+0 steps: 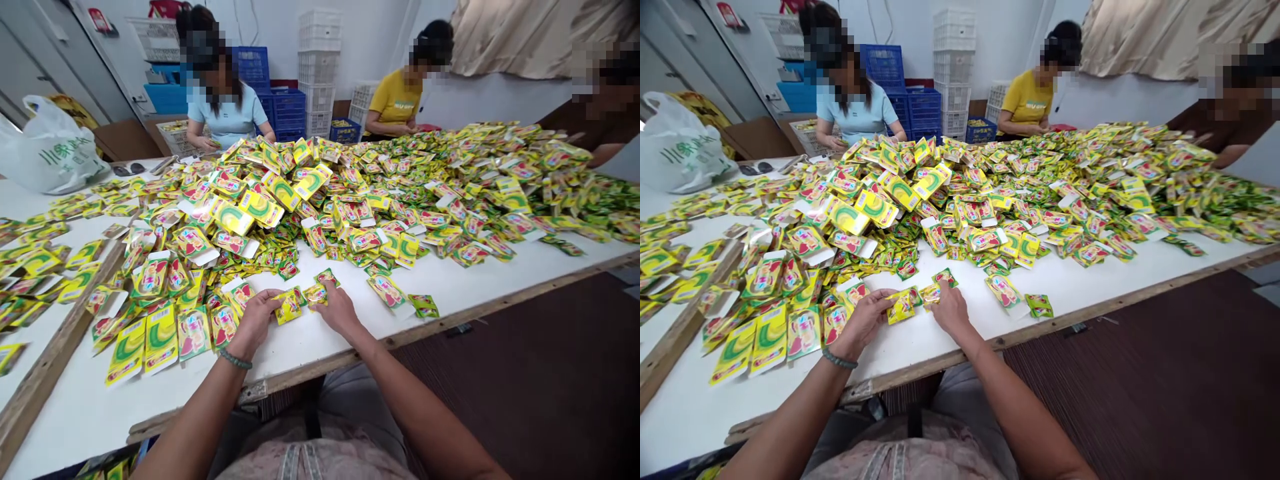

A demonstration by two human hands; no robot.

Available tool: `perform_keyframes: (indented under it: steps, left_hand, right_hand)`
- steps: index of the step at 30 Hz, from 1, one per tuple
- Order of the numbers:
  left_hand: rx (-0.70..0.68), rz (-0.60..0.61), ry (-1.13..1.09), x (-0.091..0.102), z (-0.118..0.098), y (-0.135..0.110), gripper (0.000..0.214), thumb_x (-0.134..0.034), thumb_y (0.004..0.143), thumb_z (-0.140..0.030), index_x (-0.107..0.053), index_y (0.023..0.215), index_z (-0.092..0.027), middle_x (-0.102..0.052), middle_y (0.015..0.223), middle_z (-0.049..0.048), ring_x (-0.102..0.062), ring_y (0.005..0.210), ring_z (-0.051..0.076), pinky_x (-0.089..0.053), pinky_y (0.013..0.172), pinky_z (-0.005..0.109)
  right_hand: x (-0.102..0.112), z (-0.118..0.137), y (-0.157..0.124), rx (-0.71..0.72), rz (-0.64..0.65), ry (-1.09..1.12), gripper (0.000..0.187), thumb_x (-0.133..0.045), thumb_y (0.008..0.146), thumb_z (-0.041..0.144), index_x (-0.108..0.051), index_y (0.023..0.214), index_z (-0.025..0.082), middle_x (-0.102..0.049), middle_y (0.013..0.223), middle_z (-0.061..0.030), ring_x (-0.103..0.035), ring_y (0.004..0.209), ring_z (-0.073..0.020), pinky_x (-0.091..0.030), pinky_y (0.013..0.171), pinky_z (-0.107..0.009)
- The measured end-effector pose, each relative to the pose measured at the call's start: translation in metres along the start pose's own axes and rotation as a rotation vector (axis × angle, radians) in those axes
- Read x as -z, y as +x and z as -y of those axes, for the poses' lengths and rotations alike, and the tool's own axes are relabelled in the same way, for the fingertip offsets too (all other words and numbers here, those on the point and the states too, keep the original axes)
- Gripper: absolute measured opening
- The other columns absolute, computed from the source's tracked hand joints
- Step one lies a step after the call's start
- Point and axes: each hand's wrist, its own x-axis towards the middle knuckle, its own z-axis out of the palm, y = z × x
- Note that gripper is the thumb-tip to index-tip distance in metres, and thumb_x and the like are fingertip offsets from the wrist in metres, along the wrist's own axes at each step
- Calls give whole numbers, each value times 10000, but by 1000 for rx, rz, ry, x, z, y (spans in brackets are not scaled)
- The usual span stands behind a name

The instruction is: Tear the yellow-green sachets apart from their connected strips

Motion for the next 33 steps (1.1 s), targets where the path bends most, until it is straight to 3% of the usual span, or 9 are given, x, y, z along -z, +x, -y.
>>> perform_keyframes:
  steps: [3,8,10,14,18,20,23,27,33]
  left_hand:
    - [-1,-29,-43,-1,2,-5,334,-730,518,-186,-615,829,-143,-651,722,15,-593,610,124,-479,597,251]
    - [-122,-74,-19,6,7,-9,310,-677,578,-226,-622,875,-157,-681,806,38,-617,684,147,-475,641,260]
    - [-157,-77,193,11,6,-10,289,-649,607,-245,-633,885,-166,-677,719,23,-614,641,159,-457,608,260]
    - [-220,2,929,12,-9,-14,175,-594,676,-292,-664,798,-188,-649,595,16,-603,603,191,-411,593,277]
    - [-351,-186,1319,-9,-22,-7,339,-519,758,-420,-633,916,-142,-670,801,124,-610,791,271,-407,689,337]
    - [-352,-244,1287,-21,-22,3,402,-630,674,-406,-615,945,-109,-631,975,188,-563,958,318,-397,772,362]
    - [-319,-179,1103,-32,-15,19,340,-740,538,-235,-627,840,-129,-615,1018,171,-514,1051,322,-372,844,353]
    - [-282,-119,901,-29,0,24,264,-705,593,-226,-634,842,-174,-654,784,75,-592,875,268,-411,768,337]
    - [-153,-48,466,-14,14,6,305,-639,681,-411,-636,857,-163,-673,735,54,-628,687,185,-485,616,277]
  right_hand:
    - [0,1,-3,-75,-16,185,395,-574,752,320,-539,1111,161,-644,861,-85,-576,779,-216,-420,693,-295]
    - [-1,-1,-6,29,-55,519,250,-524,773,391,-612,884,185,-655,782,-42,-571,700,-188,-436,624,-273]
    - [-4,-4,-8,14,-57,539,248,-542,756,388,-623,886,192,-656,747,-31,-567,667,-183,-437,602,-270]
    - [-9,-11,-9,-46,-101,413,340,-564,730,345,-597,1040,207,-665,863,-41,-573,650,-173,-438,625,-279]
    - [-10,-9,-10,-70,-98,278,365,-502,772,377,-574,1081,197,-656,805,-47,-572,638,-182,-421,618,-283]
    - [-10,-7,-10,-80,-92,275,322,-464,793,405,-599,985,184,-635,712,-39,-564,618,-183,-403,581,-272]
    - [-8,-7,-10,-76,-91,356,275,-463,789,411,-597,865,184,-616,680,-26,-550,603,-169,-389,549,-254]
    - [-6,-15,-10,-61,-80,649,274,-517,747,415,-574,873,178,-617,727,-16,-544,631,-154,-403,530,-231]
    - [-10,-4,-16,-150,-32,1053,417,-613,683,403,-537,1010,156,-578,668,18,-463,510,-96,-378,486,-212]
